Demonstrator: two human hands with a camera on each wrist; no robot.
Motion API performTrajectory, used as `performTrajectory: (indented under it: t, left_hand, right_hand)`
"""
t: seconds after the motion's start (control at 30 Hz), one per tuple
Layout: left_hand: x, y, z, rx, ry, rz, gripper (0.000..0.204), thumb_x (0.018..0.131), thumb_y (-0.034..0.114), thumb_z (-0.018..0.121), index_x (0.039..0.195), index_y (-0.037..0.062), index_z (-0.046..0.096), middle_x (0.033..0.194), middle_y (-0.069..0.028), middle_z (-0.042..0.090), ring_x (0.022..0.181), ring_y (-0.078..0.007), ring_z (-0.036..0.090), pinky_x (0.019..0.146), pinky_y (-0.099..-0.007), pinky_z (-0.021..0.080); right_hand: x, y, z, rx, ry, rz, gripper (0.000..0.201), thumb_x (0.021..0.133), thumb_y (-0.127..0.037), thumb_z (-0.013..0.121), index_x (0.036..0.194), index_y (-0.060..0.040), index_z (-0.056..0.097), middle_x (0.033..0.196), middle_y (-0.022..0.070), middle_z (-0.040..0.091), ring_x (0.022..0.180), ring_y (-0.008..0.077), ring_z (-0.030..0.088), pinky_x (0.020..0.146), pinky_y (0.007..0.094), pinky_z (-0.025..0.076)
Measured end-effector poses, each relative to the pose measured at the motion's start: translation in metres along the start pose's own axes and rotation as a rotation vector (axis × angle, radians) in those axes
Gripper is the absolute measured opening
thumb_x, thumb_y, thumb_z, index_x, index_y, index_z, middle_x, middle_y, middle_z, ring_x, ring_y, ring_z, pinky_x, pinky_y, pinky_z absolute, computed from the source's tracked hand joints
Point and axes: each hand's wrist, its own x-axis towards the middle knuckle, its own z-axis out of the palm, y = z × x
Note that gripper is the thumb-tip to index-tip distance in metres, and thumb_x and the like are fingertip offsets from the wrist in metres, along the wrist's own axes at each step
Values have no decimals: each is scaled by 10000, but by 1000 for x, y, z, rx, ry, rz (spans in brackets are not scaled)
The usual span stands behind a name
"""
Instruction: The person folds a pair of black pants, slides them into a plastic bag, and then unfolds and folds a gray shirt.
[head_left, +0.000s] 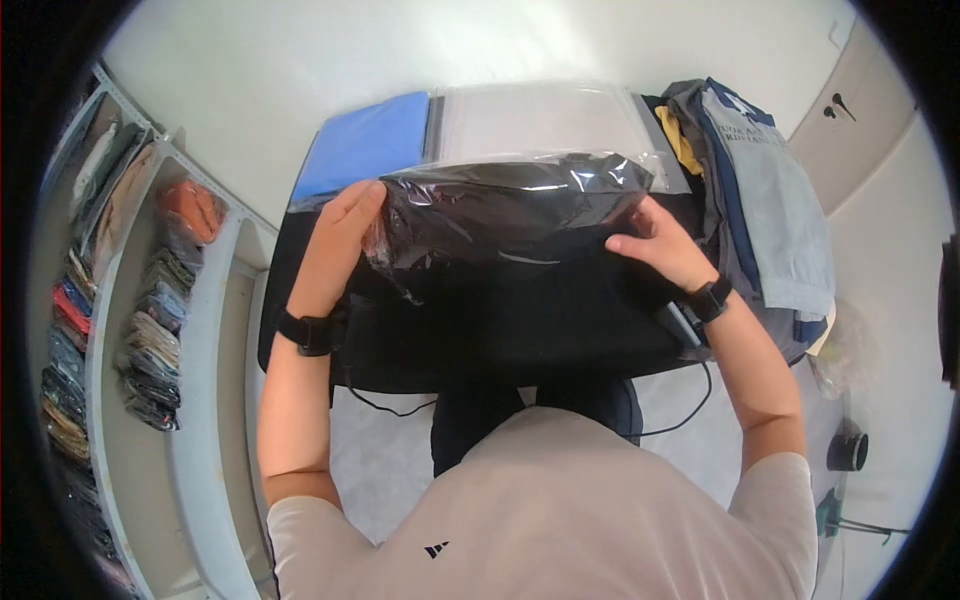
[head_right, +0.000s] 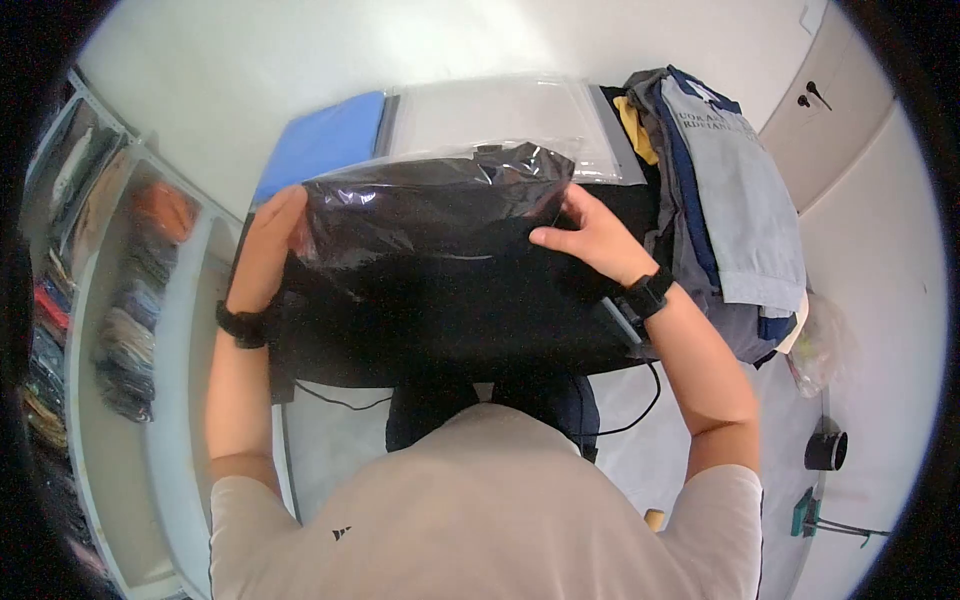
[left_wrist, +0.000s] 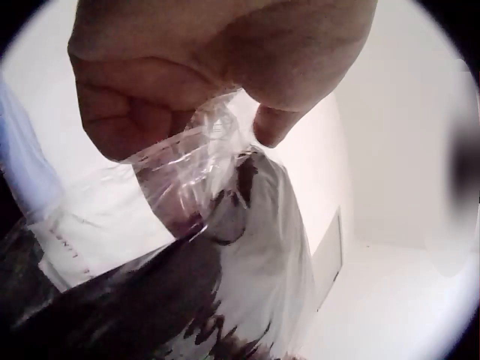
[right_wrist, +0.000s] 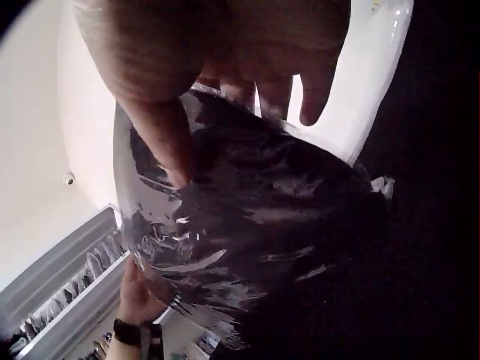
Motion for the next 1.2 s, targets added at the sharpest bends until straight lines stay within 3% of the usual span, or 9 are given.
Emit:
performTrajectory:
  t: [0.13, 0.17, 0.2, 0.27, 0.5, 0.63, 0.77, 0.93, 1.2]
  left_hand:
    - [1, -32, 5, -434, 95, 30, 355, 971, 303, 440, 1157, 25, 559, 903, 8, 570, 798, -86, 511, 719, -245, 412]
    - [1, -35, 1, -167, -18, 132, 403, 974, 298, 427, 1245, 10, 504, 1032, -17, 577, 932, -97, 520, 817, -258, 408]
    - [-6, -37, -5, 139, -40, -26, 405, 947, 248, 487, 1262, -5, 483, 1132, -34, 565, 1019, -100, 507, 861, -261, 402]
    - [-22, -38, 11, -173, -116, 35, 360, 907, 189, 553, 1207, -8, 530, 1067, -19, 582, 948, -93, 513, 825, -251, 408]
    - [-16, -30, 17, -182, 13, -149, 216, 875, 229, 617, 947, 26, 622, 808, 27, 617, 676, -44, 518, 589, -200, 384]
    - [-14, -60, 9, -389, -39, -307, 262, 876, 325, 625, 817, 72, 590, 682, 46, 538, 557, -56, 454, 530, -191, 358]
    - [-32, -92, 30, -354, -75, -619, 294, 875, 376, 617, 760, 111, 561, 617, 62, 458, 532, -59, 420, 516, -206, 359]
    - [-31, -103, 24, -593, -4, -757, 303, 899, 363, 585, 690, 156, 511, 599, 63, 457, 509, -85, 432, 522, -224, 385]
    - [-32, -108, 23, -891, -282, -703, 403, 944, 303, 512, 1226, 14, 516, 1160, -84, 603, 1015, -204, 592, 876, -353, 464]
  right_hand:
    - [15, 15, 3, 42, -77, 217, 338, 811, -105, 692, 1112, -22, 561, 1017, 22, 630, 947, 111, 568, 872, 263, 437]
    - [15, 8, 5, 40, -83, 267, 294, 819, -79, 673, 1087, -19, 567, 998, 20, 624, 931, 114, 563, 867, 261, 432]
    - [16, 8, 5, 41, -76, 253, 294, 819, -79, 673, 1087, -19, 567, 998, 20, 624, 931, 114, 563, 867, 261, 432]
    - [16, 14, 5, 82, -87, 245, 260, 829, -105, 673, 1057, -16, 585, 990, 21, 631, 926, 111, 566, 865, 259, 431]
    - [19, 8, 12, 40, -21, 172, 293, 911, -235, 583, 1044, 27, 594, 976, 20, 630, 911, 85, 538, 852, 257, 423]
    - [21, 4, 16, 39, -6, 500, 427, 884, -451, 580, 894, -26, 625, 729, -15, 611, 593, 43, 510, 532, 210, 400]
    - [6, 28, 31, 257, 1, 808, 295, 918, -356, 559, 834, -75, 588, 641, -49, 509, 544, 45, 458, 493, 200, 386]
    - [-5, 64, 10, 574, -101, 816, 226, 912, -282, 576, 780, -102, 546, 624, -69, 493, 512, 40, 440, 505, 195, 398]
    - [-17, 64, 23, 398, 26, 845, 202, 871, -249, 648, 780, -94, 555, 653, -65, 483, 533, 35, 429, 511, 183, 391]
